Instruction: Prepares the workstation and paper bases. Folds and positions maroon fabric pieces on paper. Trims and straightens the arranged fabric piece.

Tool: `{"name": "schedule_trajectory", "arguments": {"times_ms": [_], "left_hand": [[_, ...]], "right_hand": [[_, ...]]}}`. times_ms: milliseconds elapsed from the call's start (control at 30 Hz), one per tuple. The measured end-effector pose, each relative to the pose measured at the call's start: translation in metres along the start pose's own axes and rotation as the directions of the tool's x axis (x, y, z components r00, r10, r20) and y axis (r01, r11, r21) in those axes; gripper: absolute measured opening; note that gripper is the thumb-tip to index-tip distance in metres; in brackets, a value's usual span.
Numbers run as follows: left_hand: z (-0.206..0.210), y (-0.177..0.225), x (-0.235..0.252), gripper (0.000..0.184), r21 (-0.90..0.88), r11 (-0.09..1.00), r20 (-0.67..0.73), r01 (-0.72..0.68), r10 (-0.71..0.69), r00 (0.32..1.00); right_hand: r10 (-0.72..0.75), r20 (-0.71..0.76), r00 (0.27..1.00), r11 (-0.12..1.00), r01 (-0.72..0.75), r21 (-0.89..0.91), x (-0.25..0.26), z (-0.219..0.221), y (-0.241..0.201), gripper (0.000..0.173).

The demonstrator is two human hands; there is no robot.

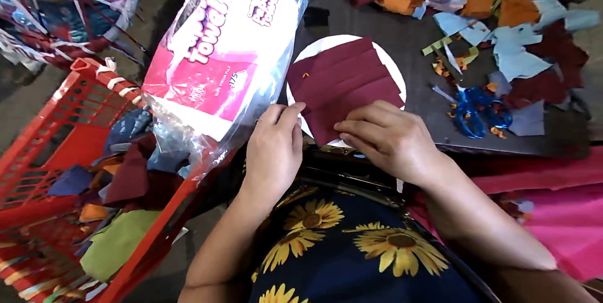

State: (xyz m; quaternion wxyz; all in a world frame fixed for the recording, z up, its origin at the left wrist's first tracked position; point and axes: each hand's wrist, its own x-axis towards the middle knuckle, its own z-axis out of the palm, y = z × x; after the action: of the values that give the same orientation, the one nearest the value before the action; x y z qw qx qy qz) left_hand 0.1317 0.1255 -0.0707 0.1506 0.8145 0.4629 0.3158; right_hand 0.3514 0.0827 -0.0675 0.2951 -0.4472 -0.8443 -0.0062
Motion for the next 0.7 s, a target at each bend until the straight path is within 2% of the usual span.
{"name": "schedule_trajectory", "arguments": {"times_ms": [200,333,433,500,567,633,700], "left_hand": [[0.001,-0.001,-0.004,0.028,0.001,0.999,-0.048,-0.053,0.053,0.997],[0.011,0.000,-0.009,0.029,0.128,0.968,-0.141,-0.214,0.231,0.963],[0.021,0.003,-0.016,0.040,0.198,0.939,-0.070,-0.281,0.299,0.952],[0.026,0.002,-0.018,0.050,0.226,0.928,0.024,-0.296,0.299,0.954],[0.030,0.000,-0.018,0.053,0.230,0.929,0.059,-0.289,0.284,0.957],[0.027,0.003,-0.016,0.056,0.209,0.938,0.037,-0.278,0.277,0.960],[0.023,0.009,-0.013,0.059,0.181,0.943,0.017,-0.280,0.281,0.959]], "right_hand": [[0.133,-0.103,0.986,0.988,-0.139,-0.060,-0.012,-0.015,0.007,0.022],[0.245,-0.170,0.955,0.944,-0.275,-0.183,-0.024,-0.022,0.013,0.028],[0.323,-0.099,0.941,0.912,-0.338,-0.234,-0.035,-0.020,0.019,0.037],[0.330,-0.068,0.942,0.908,-0.336,-0.251,-0.040,-0.015,0.021,0.040],[0.344,-0.066,0.937,0.901,-0.349,-0.257,-0.045,-0.018,0.020,0.042],[0.427,-0.102,0.899,0.858,-0.438,-0.270,-0.053,-0.033,0.018,0.042],[0.543,-0.186,0.819,0.759,-0.574,-0.309,-0.064,-0.055,0.018,0.038]]}}
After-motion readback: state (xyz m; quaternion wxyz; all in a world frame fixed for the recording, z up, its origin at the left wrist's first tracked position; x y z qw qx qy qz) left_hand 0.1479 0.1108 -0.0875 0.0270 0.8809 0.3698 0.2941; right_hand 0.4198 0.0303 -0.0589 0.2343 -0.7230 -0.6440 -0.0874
